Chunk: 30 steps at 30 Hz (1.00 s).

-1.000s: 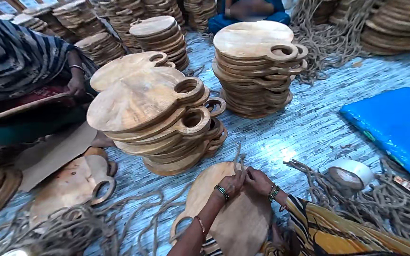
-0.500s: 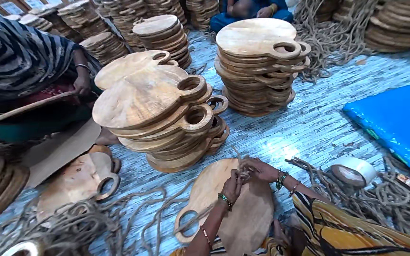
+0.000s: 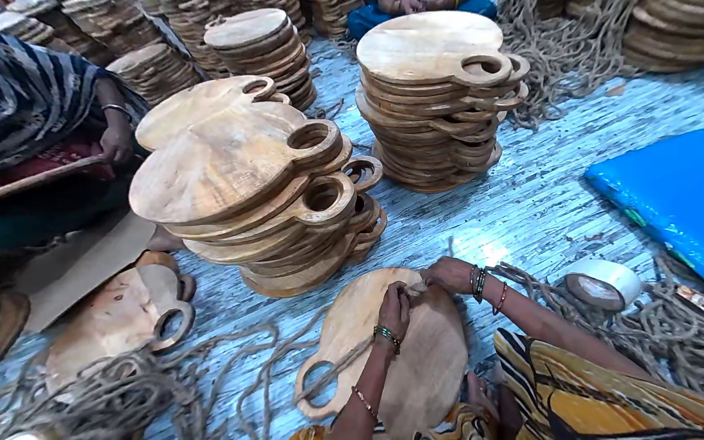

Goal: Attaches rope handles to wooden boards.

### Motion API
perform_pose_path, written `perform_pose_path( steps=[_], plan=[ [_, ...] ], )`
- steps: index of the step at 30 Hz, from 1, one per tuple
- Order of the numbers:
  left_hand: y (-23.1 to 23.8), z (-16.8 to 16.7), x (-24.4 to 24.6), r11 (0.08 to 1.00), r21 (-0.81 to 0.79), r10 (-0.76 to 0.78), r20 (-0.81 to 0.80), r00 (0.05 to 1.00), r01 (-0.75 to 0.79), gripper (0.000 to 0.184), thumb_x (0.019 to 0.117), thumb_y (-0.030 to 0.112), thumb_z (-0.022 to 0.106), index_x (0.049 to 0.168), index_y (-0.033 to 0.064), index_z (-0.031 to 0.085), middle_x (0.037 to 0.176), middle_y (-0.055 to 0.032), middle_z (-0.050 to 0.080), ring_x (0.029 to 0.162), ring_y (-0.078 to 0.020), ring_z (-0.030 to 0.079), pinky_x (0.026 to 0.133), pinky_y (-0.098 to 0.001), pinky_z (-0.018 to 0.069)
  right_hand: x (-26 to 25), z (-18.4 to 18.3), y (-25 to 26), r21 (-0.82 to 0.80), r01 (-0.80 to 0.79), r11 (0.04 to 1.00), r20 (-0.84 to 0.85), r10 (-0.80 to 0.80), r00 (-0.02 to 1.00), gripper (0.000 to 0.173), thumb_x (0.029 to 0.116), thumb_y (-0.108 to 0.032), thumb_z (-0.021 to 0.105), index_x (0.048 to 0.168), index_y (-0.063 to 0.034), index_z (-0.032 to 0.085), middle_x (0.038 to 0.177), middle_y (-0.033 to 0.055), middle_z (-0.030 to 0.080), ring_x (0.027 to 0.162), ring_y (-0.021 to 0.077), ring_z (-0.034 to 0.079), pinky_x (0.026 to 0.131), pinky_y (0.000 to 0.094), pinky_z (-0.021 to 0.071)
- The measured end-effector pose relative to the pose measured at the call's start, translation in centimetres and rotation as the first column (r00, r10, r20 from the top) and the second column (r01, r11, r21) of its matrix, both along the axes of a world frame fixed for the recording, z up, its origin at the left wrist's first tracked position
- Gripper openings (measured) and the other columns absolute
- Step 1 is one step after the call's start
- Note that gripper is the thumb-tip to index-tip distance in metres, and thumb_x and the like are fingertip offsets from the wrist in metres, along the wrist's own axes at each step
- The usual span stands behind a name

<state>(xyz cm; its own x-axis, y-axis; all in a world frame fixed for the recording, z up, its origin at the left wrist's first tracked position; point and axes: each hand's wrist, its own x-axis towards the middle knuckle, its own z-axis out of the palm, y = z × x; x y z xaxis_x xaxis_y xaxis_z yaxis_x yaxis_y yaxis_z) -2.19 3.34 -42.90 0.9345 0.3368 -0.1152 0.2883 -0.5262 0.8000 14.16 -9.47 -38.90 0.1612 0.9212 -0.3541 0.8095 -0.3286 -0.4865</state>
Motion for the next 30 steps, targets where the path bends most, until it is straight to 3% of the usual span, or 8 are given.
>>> perform_pose_path(
  steps=[2,5,11,18,23,26,30],
  plan=[
    [-0.1,-0.1,0.1,1.0,0.009,-0.017,-0.002,1.0,0.017,0.034,0.1028,0.0,0.046,0.133,-0.0147,0.051,0.116,-0.0292,0.063,0.104,-0.0377,0.065,0.096,-0.0466,0.0515,0.5,-0.4,-0.6,-0.054,0.07,0.996,-0.075,-0.074,0.994,0.029,0.109,-0.007,0.043,0.123,0.0077,0.064,0.111,0.0309,0.068,0.109,0.0489,0.065,0.097,0.0611,0.0464],
    [-0.1,0.0,0.3,0.998,0.037,-0.055,-0.036,0.998,0.057,0.032,0.1031,0.001,0.048,0.13,-0.0135,0.055,0.113,-0.0281,0.064,0.101,-0.0372,0.065,0.095,-0.0465,0.0517,1.1,-1.1,-1.2,-0.067,0.138,0.988,-0.116,-0.145,0.983,0.032,0.1102,-0.008,0.04,0.125,0.0081,0.063,0.113,0.0327,0.067,0.111,0.0504,0.064,0.099,0.0621,0.0457],
    [-0.1,0.6,0.8,0.99,0.087,-0.102,-0.116,0.988,0.113,0.031,0.1024,0.007,0.057,0.126,-0.0128,0.06,0.113,-0.0276,0.066,0.107,-0.0391,0.064,0.1,-0.0468,0.0497,1.9,-1.1,-1.4,-0.056,0.148,0.987,-0.102,-0.153,0.983,0.029,0.109,-0.006,0.043,0.122,0.0094,0.064,0.114,0.0324,0.067,0.112,0.0504,0.064,0.099,0.062,0.0453],
    [-0.6,1.8,1.6,0.981,0.126,-0.104,-0.285,0.953,0.145,0.032,0.106,0.015,0.054,0.124,-0.0112,0.062,0.122,-0.0278,0.063,0.118,-0.0394,0.061,0.107,-0.0462,0.0455,2.4,-1.3,-2.1,-0.11,0.172,0.979,-0.068,-0.18,0.981,0.028,0.1091,-0.007,0.044,0.122,0.0098,0.063,0.115,0.032,0.067,0.113,0.0491,0.063,0.1,0.061,0.0445],
    [-1.9,4.9,4.1,0.978,0.116,-0.079,-0.57,0.818,0.175,0.045,0.1103,0.028,0.046,0.136,-0.0086,0.053,0.135,-0.0272,0.058,0.129,-0.0384,0.056,0.111,-0.0489,0.0416,1.7,-1.6,-1.6,-0.128,0.253,0.959,-0.078,-0.264,0.961,0.027,0.1085,-0.006,0.045,0.12,0.0113,0.062,0.113,0.0334,0.066,0.112,0.0503,0.063,0.098,0.0617,0.0449],
    [-2.2,5.4,5.2,0.993,0.031,-0.073,-0.603,0.794,0.114,0.046,0.1115,0.027,0.042,0.138,-0.0093,0.05,0.131,-0.03,0.06,0.126,-0.0414,0.059,0.109,-0.0525,0.0429,1.6,-1.7,-1.7,-0.102,0.329,0.939,-0.095,-0.338,0.936,0.028,0.1085,-0.006,0.044,0.121,0.0111,0.062,0.112,0.034,0.066,0.112,0.0513,0.063,0.099,0.0621,0.0448],
    [-1.9,3.6,5.3,0.989,-0.149,-0.062,-0.5,0.864,-0.015,0.041,0.113,0.02,0.036,0.124,-0.0123,0.059,0.114,-0.0291,0.064,0.106,-0.0381,0.063,0.099,-0.0505,0.046,0.9,-1.2,-2.2,-0.07,0.439,0.896,-0.138,-0.445,0.885,0.027,0.1082,-0.006,0.044,0.12,0.0111,0.062,0.112,0.0341,0.066,0.112,0.0506,0.063,0.099,0.061,0.0447]
  ],
)
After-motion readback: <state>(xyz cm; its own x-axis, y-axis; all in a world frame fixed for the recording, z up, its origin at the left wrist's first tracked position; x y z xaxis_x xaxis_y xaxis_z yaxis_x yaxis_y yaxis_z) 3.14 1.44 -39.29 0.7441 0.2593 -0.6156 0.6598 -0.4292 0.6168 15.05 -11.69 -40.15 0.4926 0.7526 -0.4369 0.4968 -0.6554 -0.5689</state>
